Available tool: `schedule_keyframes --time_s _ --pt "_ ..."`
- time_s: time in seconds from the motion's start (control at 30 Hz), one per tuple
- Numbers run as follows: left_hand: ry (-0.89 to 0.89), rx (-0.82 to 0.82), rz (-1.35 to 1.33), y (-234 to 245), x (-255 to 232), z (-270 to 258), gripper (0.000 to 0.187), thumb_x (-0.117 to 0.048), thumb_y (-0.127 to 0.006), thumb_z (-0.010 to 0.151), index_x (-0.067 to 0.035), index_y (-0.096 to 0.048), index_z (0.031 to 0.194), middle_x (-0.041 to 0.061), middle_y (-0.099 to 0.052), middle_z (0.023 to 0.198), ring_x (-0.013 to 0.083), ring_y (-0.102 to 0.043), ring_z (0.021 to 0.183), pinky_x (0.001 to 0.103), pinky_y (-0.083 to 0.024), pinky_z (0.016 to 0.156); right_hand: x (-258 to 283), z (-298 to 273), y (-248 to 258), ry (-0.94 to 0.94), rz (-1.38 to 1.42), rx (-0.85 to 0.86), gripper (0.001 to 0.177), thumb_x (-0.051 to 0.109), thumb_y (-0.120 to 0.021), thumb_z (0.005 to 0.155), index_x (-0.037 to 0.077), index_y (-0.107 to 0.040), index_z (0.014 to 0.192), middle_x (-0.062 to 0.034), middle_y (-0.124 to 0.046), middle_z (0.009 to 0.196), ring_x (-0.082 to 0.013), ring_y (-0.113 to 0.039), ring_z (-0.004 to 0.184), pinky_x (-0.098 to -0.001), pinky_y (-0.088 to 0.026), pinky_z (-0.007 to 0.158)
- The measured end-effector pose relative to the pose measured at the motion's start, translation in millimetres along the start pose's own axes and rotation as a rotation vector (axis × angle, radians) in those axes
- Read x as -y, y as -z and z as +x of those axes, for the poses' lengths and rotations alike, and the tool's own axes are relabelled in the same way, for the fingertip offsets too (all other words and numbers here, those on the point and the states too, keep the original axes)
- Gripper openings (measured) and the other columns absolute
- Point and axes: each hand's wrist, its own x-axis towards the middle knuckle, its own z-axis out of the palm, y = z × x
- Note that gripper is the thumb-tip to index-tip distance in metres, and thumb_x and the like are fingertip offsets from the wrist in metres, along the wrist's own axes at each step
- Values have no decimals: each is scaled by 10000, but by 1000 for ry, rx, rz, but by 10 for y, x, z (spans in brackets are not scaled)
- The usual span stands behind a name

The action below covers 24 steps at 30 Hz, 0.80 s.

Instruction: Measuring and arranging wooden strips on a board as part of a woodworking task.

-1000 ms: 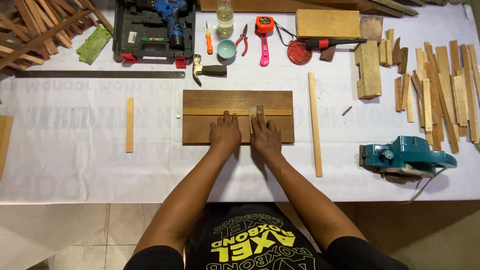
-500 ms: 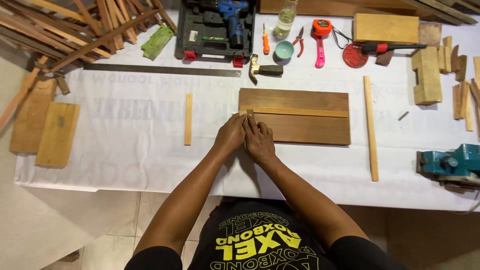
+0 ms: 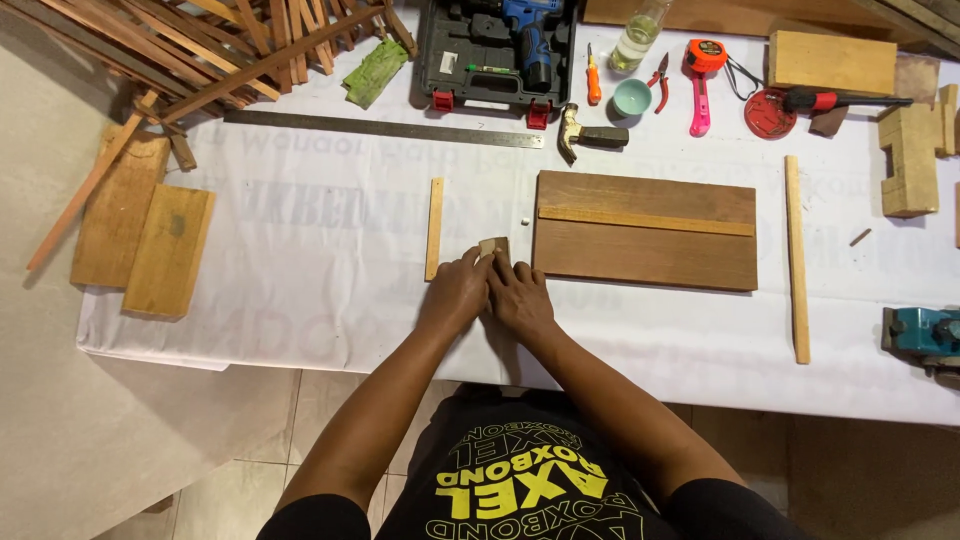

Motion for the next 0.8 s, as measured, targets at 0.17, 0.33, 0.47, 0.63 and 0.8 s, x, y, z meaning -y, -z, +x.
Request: schedule_keyframes --time_s 0.17,0.33,0.47,0.63,0.8 --pt "-71 -144 66 -195 40 167 399 -83 -661 889 -70 -675 1287 122 -631 1349 321 -641 1080 472 -491 933 -45 -17 231 -14 3 -1 617 382 -610 929 151 -484 1487 -115 -429 1575 -319 -529 1141 -464 -375 964" --pt "-184 -339 41 -486 -137 507 381 -139 -696 872 -102 -698 1251 71 -657 1302 267 -628 1118 478 -414 989 -509 -84 304 -6 15 -137 563 320 -693 891 151 -561 1412 -81 -545 1470 -300 -555 1155 -470 -392 966" --pt "-263 -358 57 -582 -524 763 398 -188 -711 873 -102 -690 1261 63 -661 1280 253 -606 1162 476 -391 1028 -990 -171 510 -29 44 -299 436 288 -732 892 154 -660 1301 -55 -637 1380 -288 -575 1153 -467 -402 951" --pt "-299 -307 71 -744 -1156 1059 443 -249 -725 874 -99 -677 1289 75 -658 1277 260 -585 1194 478 -367 1059 -1745 -402 735 -71 15 -408 346 290 -748 897 172 -720 1222 -50 -668 1332 -303 -571 1152 -469 -405 948" --pt "-289 -273 117 -1074 -1742 1385 375 -248 -701 929 -98 -679 1271 75 -666 1264 241 -588 1198 477 -361 1065 -2556 -647 910 -108 4 -402 314 286 -737 919 179 -729 1213 -53 -675 1312 -302 -556 1158 -473 -400 995"
